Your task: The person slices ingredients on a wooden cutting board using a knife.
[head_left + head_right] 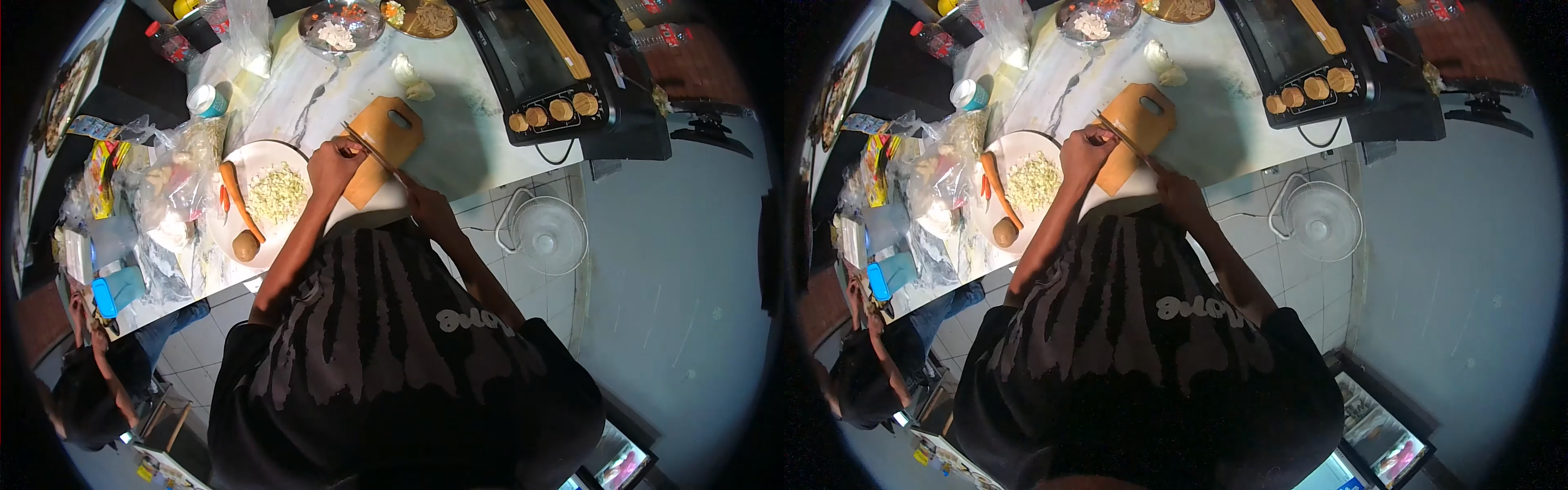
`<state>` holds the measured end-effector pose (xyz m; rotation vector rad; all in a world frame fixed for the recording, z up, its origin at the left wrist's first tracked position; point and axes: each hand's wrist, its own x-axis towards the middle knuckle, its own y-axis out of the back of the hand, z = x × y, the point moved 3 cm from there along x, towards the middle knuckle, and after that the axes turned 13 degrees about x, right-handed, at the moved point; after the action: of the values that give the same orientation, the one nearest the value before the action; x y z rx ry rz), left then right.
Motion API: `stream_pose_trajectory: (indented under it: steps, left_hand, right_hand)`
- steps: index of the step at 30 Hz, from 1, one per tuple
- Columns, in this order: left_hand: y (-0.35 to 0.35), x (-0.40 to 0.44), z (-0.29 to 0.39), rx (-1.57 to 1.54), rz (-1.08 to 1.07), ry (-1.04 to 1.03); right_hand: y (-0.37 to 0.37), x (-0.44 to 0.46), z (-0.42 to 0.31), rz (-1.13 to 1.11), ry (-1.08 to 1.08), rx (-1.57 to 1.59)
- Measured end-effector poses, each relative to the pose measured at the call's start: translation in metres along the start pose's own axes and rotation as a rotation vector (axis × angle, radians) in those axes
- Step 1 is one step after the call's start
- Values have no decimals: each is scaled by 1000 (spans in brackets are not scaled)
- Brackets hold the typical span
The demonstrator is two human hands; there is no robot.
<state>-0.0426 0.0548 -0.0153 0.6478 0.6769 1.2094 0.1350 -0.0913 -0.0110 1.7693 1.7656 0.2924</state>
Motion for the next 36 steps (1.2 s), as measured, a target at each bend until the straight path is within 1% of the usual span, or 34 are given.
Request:
stream_pose_trajectory:
  steps: [4, 7, 9, 10, 12, 13, 15, 19, 25, 28, 30, 32, 34, 36]
  left_hand:
    - [-7, -2, -4, -10, 23, -14]
    - [-7, 0, -5, 17, 24, 23]
    - [-8, 0, -3, 54, 27, 31]
    - [-7, -3, 0, 48, 24, 37]
    - [-2, 0, 5, 49, -30, 38]
    - [-6, 0, 1, 35, -10, 31]
    - [-5, 1, 0, 29, 7, 27]
    - [-2, 4, 4, 54, 61, 5]
    - [-5, 7, 3, 43, 140, -78]
    - [-5, 8, 5, 52, 127, -52]
    - [-4, 8, 7, 64, 124, -58]
    - [-4, 7, 8, 77, 122, -66]
    - [-4, 7, 10, 68, 136, -155]
    - [-5, 7, 10, 55, 146, -179]
  right_hand:
    - [-1, -6, -4, 23, 43, -19]
    - [1, -3, -14, 33, 64, -85]
    - [3, 2, -21, 13, 13, -294]
    - [3, 2, -20, 7, 9, -300]
    - [2, 10, -16, -16, -44, -264]
    - [1, 11, -12, -20, -38, -266]
    - [1, 9, -5, 24, 42, -100]
    - [4, 9, -4, 113, 105, 1]
    - [18, 11, -17, 96, 18, 107]
    - [20, 12, -11, 122, 45, 106]
    - [21, 16, -6, 87, -19, 112]
    - [20, 15, -4, 85, -30, 107]
    - [20, 14, -4, 82, -40, 101]
    - [20, 12, -3, 64, -83, 109]
